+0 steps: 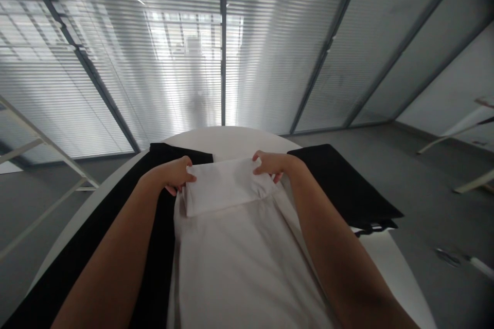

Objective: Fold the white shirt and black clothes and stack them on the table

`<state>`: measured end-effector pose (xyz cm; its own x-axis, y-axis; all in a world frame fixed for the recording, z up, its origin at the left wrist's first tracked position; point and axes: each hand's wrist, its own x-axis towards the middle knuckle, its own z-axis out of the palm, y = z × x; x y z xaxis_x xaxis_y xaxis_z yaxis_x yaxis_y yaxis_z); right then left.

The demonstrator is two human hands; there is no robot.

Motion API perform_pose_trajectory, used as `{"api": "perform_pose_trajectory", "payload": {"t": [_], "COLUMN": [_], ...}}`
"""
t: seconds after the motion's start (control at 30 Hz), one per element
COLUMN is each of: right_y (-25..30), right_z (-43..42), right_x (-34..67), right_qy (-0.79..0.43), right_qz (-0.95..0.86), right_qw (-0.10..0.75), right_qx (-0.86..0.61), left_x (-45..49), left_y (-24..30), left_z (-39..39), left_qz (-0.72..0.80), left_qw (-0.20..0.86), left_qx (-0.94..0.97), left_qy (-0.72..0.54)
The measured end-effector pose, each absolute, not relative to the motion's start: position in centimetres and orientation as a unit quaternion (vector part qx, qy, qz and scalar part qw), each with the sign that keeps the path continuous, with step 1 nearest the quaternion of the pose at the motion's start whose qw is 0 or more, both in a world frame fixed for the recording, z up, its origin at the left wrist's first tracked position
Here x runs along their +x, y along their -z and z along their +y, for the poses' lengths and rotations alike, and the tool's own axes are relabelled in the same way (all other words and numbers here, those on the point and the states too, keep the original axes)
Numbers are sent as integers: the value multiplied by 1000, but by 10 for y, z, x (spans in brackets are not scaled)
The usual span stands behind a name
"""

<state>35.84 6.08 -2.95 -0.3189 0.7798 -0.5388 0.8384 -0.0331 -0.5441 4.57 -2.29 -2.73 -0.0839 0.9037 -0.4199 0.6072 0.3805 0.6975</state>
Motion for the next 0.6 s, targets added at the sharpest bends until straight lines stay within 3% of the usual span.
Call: {"api": "perform_pose_trajectory", "payload": {"t": [0.37, 0.6], "right_y": [33, 32], "right_z": [65, 60], "right_x": [359, 361], "right_qy": [435, 480], "right_qz": [693, 671], "right_qw": [39, -6], "right_qx": [574, 565], "left_x": [49, 52], "left_y": [19, 17], "left_z": [-30, -32], "left_qz": [661, 641], "left_qw": [493, 499], "left_qx": [522, 535], "left_qy": [-218, -231]}}
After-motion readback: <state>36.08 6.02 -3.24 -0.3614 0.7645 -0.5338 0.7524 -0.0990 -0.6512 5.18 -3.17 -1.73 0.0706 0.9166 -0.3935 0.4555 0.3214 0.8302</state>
